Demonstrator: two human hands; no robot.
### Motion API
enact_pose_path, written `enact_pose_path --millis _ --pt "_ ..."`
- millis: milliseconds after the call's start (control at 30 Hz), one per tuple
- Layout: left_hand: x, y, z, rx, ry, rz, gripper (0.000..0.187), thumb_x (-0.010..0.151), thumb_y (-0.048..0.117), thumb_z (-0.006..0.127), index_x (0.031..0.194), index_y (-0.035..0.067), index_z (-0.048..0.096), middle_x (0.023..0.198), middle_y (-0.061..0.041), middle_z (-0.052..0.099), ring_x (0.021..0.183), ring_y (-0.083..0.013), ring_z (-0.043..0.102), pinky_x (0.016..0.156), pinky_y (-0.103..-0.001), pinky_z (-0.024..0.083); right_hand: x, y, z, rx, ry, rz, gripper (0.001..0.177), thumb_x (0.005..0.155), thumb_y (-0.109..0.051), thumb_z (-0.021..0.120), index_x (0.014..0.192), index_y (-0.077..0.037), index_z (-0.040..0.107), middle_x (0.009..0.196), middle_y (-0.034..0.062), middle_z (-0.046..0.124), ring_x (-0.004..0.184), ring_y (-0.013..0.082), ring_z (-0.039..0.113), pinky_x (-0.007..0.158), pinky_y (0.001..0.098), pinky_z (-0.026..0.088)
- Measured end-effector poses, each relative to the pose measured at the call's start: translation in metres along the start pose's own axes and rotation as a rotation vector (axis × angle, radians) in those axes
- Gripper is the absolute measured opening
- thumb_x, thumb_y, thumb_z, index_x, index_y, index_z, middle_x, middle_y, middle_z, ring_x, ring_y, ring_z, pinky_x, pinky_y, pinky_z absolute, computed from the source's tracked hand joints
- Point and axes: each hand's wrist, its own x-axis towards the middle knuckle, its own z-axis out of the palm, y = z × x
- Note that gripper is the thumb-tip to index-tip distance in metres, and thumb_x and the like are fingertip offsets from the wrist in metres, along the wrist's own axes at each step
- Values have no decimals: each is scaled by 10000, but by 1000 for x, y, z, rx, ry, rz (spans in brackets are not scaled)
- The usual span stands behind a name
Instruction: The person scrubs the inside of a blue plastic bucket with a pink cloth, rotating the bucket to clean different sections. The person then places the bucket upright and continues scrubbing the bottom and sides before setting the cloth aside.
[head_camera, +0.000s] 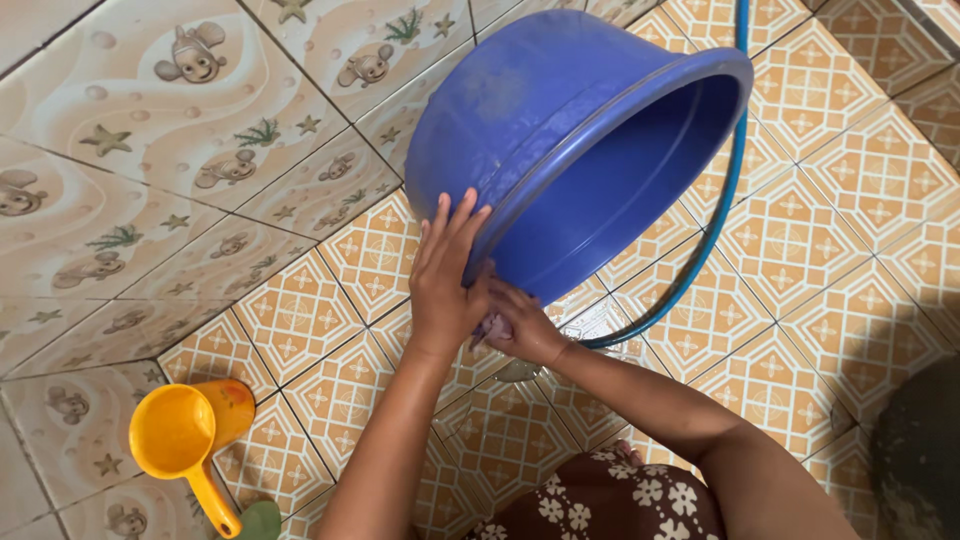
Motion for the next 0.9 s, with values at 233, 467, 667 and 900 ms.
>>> enact_pose_path --millis 233,467,667,900 --pt "8 -8 4 -60 129 59 641 1010 351 678 1548 110 426 1705 -190 229 1616 -411 179 1313 -563 173 9 -34 -19 -56 104 147 741 703 -269 875 1341 -27 585 1386 206 593 1261 410 570 1037 473 469" --pt "-69 -52 13 -214 3 -185 646 1115 539 345 1529 60 469 1723 -205 261 1629 -434 177 1302 -557 177 34 -61 -44 190 215 405 620 840 -248 795 1363 -7 566 1295 172 645 1062 276 704 897 342 558" --pt "-113 -71 26 -223 -77 -98 728 1071 643 335 1499 86 528 1702 -183 309 1623 -439 195 1305 -577 186 34 -78 -50 359 234 238 541 932 -249 810 1299 62 564 1401 191 585 1325 283 550 1101 360 415" --pt "-102 -56 6 -192 -14 5 995 918 832 373 1556 77 486 1725 -175 284 1645 -472 99 1304 -679 61 41 -68 -23 1480 288 372 362 1080 -196 553 1381 4 536 1367 122 600 1278 214 571 1119 349 469"
